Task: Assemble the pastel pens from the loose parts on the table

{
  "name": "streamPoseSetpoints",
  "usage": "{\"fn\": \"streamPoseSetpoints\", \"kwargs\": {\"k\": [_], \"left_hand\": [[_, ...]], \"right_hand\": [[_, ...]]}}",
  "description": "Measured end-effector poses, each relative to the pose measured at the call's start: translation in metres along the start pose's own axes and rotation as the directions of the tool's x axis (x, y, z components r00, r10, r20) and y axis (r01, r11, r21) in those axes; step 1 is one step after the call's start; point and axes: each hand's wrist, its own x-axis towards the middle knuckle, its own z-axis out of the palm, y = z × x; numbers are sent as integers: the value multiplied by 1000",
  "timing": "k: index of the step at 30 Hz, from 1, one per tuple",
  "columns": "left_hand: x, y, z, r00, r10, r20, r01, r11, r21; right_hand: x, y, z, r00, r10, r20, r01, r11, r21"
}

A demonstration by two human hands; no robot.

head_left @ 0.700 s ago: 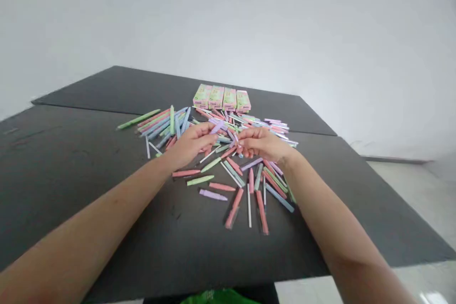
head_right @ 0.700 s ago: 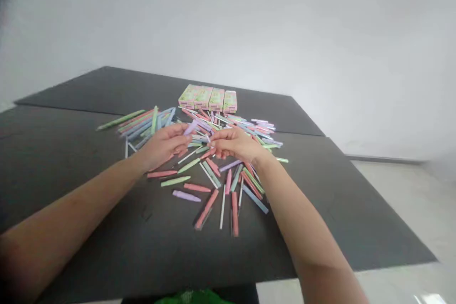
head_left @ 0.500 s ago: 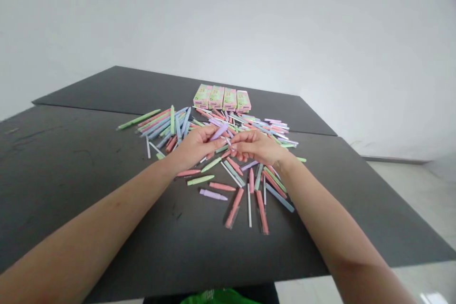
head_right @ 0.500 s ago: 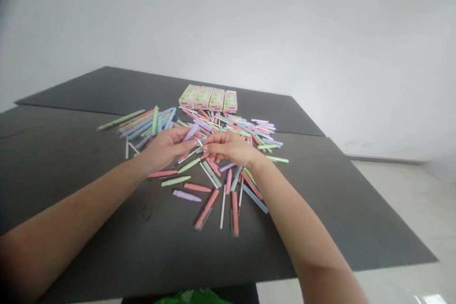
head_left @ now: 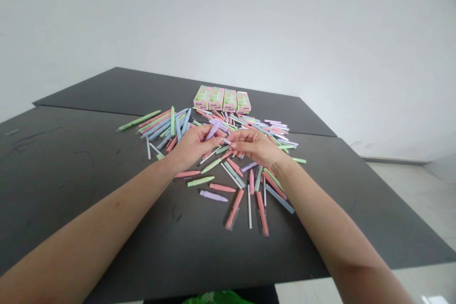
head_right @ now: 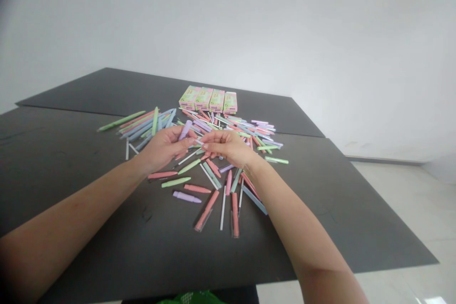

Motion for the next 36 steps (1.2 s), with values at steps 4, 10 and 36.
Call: {"fn": "streamPoseSetpoints", "kwargs": {"k": [4, 10, 36], "left_hand": [[-1, 4, 1, 1000, -10, -17, 11, 999, 48], [-3, 13, 5, 998, 34, -60, -25, 989, 143], [-3, 4, -3, 996, -77, 33, 68, 970, 233]], "right_hand": [[1, 0, 4, 998, -45, -47, 44, 999, -19], [4, 3, 8, 990, -86, -110, 79, 995, -69], [-1, -11, 2, 893, -285, -349, 204, 946, -251]]}}
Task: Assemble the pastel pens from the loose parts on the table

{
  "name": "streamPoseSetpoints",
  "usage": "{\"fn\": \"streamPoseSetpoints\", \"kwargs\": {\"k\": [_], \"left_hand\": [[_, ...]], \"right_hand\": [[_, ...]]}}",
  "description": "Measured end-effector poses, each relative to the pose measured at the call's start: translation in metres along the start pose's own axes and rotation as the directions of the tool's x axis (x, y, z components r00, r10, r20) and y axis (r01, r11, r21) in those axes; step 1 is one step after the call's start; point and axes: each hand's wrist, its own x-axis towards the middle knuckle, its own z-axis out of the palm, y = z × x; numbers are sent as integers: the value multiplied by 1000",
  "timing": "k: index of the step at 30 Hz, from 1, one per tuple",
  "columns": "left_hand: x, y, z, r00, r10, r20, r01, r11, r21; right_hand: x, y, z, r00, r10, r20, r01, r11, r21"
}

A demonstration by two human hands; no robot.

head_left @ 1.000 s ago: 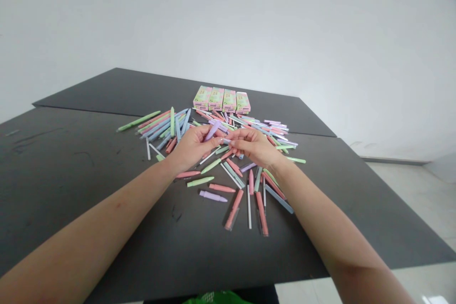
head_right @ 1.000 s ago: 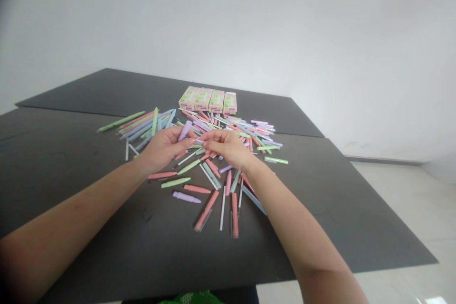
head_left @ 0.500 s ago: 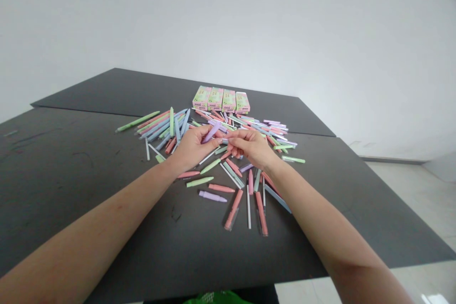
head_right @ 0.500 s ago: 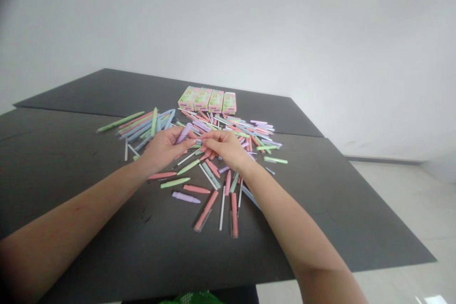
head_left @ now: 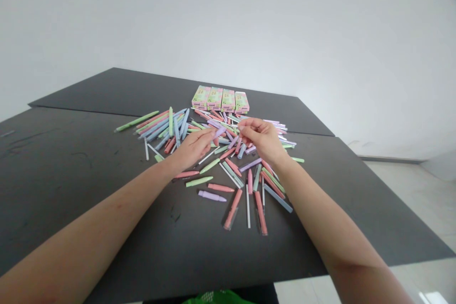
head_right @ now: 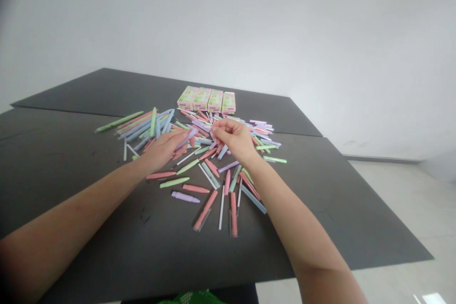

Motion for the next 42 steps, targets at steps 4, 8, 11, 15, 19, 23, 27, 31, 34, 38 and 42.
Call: {"fn": "streamPoseSetpoints", "kwargs": {"k": [4, 8, 11, 15, 19, 23, 27, 31, 34, 38, 42], "left_hand": [[1, -5, -1, 1000, 5, -18, -5, 1000, 23], [2, -3, 1, 998, 52, -34, -50, 997, 55], [2, 0, 2, 994, 98, -48, -93, 991, 97], [2, 4, 1, 989, 144, -31, -138, 978, 155], [2, 4, 0, 988, 154, -33, -146, 973, 179], [2, 3, 1, 987, 153, -42, -141, 968, 209], [3, 2, 1, 986, 161, -41, -148, 961, 232], [3, 1, 0, 986, 162, -34, -150, 962, 230], [4, -2, 0, 987, 160, -20, -152, 963, 221], [5, -3, 0, 987, 161, 6, -158, 963, 218], [4, 0, -1, 987, 162, 21, -163, 967, 194]], "right_hand": [[-1, -4, -2, 998, -32, 49, 35, 997, -75], [-2, 0, -1, 994, -12, 109, 29, 987, -158], [-2, 4, 0, 991, -7, 135, 36, 977, -210], [-3, 6, 1, 988, -2, 155, 42, 966, -256], [-2, 7, 1, 984, 46, 172, -3, 970, -242], [-1, 8, 1, 980, 69, 185, -28, 976, -214], [0, 10, 1, 976, 88, 197, -51, 981, -188], [1, 15, 2, 968, 86, 235, -55, 989, -135], [1, 17, 2, 964, 83, 251, -57, 992, -112], [1, 19, 3, 958, 76, 275, -46, 993, -112], [0, 18, 4, 958, 59, 282, -33, 995, -99]]}}
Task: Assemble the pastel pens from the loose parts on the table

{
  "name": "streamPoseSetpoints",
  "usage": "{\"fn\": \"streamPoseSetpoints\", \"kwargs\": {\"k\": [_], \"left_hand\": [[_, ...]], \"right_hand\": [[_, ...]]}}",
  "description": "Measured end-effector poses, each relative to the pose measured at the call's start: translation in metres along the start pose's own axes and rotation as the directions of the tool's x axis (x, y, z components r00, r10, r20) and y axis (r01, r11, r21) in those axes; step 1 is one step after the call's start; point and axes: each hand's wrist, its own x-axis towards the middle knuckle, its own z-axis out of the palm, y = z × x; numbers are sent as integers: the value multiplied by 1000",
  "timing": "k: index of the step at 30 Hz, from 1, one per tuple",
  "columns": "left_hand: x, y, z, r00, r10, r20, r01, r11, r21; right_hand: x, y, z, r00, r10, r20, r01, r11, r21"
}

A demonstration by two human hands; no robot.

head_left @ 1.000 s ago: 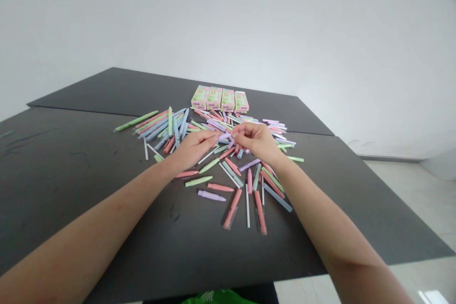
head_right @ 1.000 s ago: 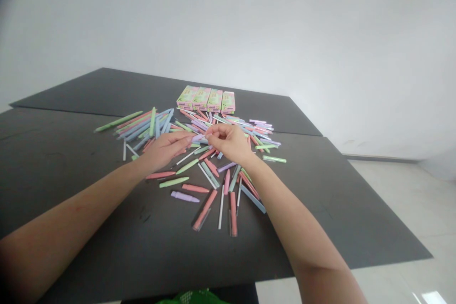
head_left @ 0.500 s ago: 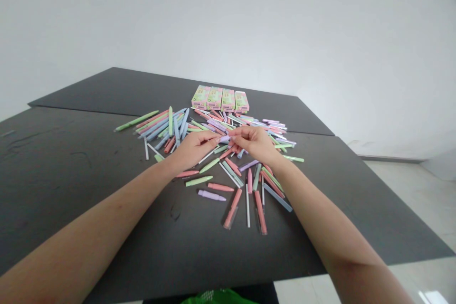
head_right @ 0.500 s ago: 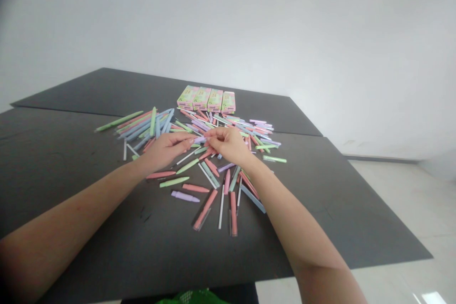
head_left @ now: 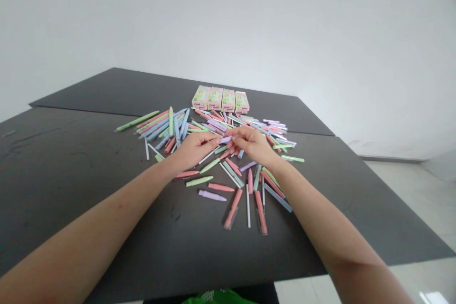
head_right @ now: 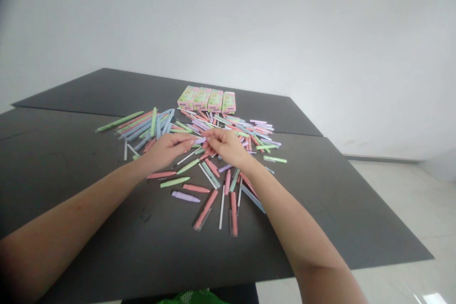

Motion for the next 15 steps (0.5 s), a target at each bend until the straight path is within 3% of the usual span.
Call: {"fn": "streamPoseSetpoints", "kwargs": {"k": [9, 11, 13, 15], "left_hand": [[1, -14, 1, 988, -157, -6, 151, 958, -243], [1, -16, 1, 984, -177, -37, 155, 930, -333], [1, -16, 1, 976, -211, -44, 172, 886, -431], [0, -13, 0, 967, -250, -48, 193, 842, -504]], "right_hand": [[4, 6, -4, 998, 26, -58, -20, 993, 113], [7, 10, -5, 996, 27, -85, -25, 999, 22], [12, 14, -2, 996, -24, -87, 7, 983, -185], [18, 16, 4, 993, -114, -18, 94, 888, -451]]}}
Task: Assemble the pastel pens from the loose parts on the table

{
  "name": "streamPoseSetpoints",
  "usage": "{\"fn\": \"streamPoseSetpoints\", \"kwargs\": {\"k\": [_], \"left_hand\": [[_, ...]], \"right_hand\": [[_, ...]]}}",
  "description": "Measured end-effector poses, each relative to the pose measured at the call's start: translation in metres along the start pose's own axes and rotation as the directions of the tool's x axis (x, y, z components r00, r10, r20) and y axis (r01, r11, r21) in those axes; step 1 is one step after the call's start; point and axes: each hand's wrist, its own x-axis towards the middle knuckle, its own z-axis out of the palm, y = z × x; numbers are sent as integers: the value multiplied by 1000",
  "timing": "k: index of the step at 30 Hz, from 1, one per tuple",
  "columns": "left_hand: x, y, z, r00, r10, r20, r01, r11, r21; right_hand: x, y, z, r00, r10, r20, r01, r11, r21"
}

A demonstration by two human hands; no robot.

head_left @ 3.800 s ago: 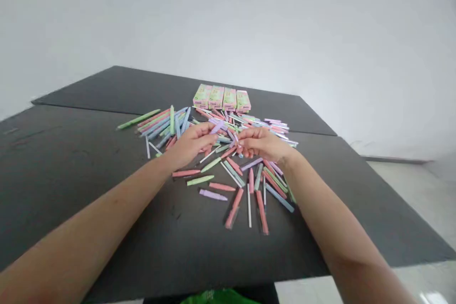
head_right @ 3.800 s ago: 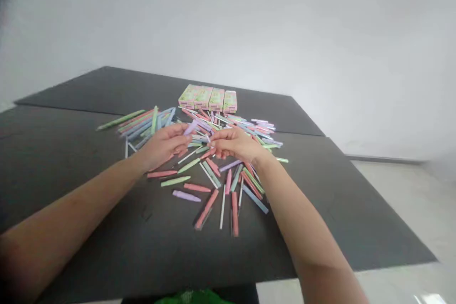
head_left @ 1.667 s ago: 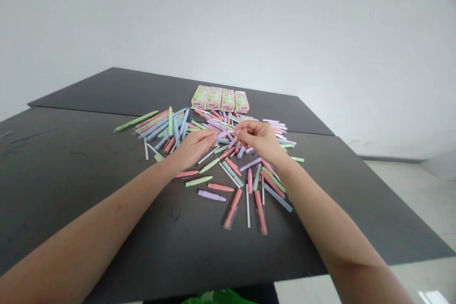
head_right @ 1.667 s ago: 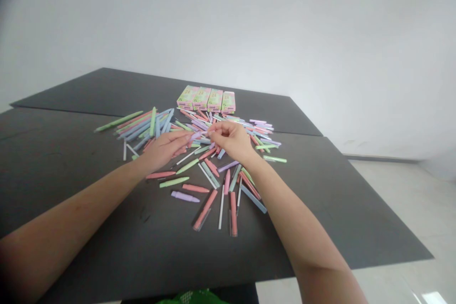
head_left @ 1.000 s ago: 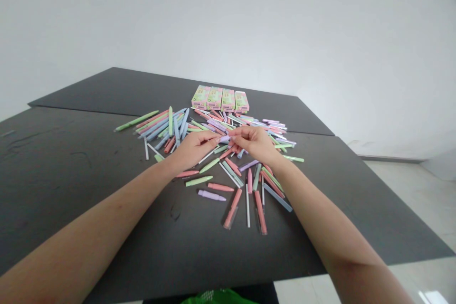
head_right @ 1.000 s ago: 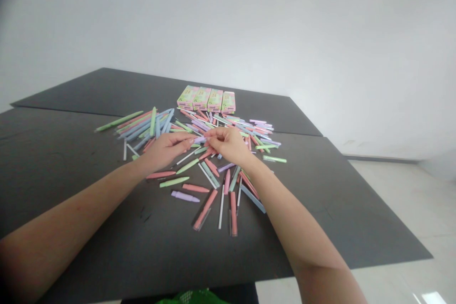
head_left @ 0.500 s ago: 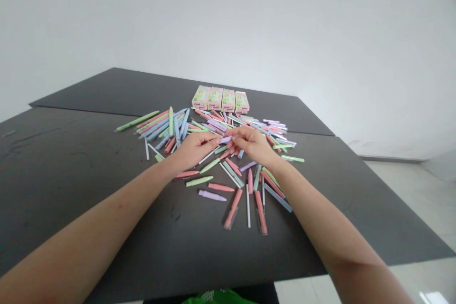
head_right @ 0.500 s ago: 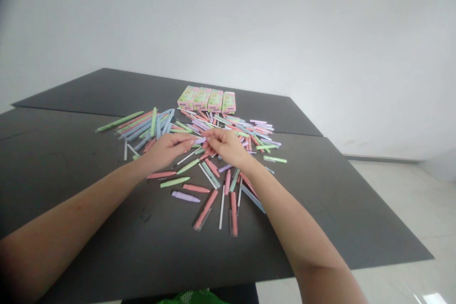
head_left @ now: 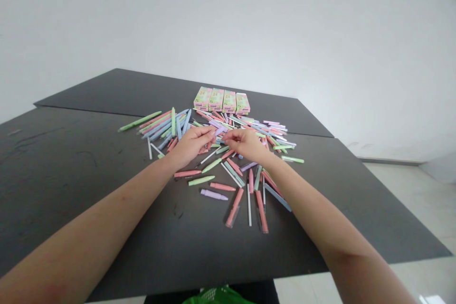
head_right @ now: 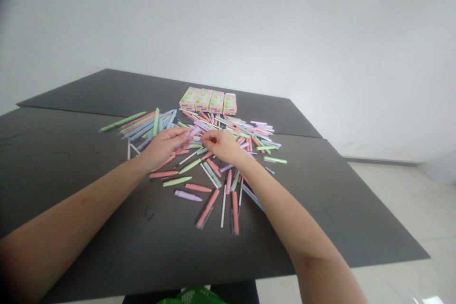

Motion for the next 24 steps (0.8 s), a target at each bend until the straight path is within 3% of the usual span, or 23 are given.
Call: {"fn": "streamPoseSetpoints", "kwargs": {"k": [4, 7, 11, 17, 21, 24], "left_hand": [[0, 1, -2, 998, -30, -59, 24, 995, -100], [3, -3, -5, 998, -6, -67, -5, 987, -164], [6, -5, -9, 998, 44, -54, -53, 983, -176], [5, -3, -10, 997, 50, -57, -59, 983, -174], [5, -3, -12, 996, 53, -77, -65, 984, -167], [7, -4, -15, 992, 66, -112, -86, 979, -184]], "right_hand": [[13, -10, 19, 948, -186, 260, 280, 875, -396], [20, -17, 31, 879, -167, 447, 408, 748, -523], [22, -23, 39, 860, -87, 503, 447, 604, -660], [27, -35, 41, 771, -85, 631, 593, 455, -664], [35, -40, 40, 721, -56, 690, 636, 447, -629], [37, -39, 34, 723, -80, 686, 633, 475, -612]]}}
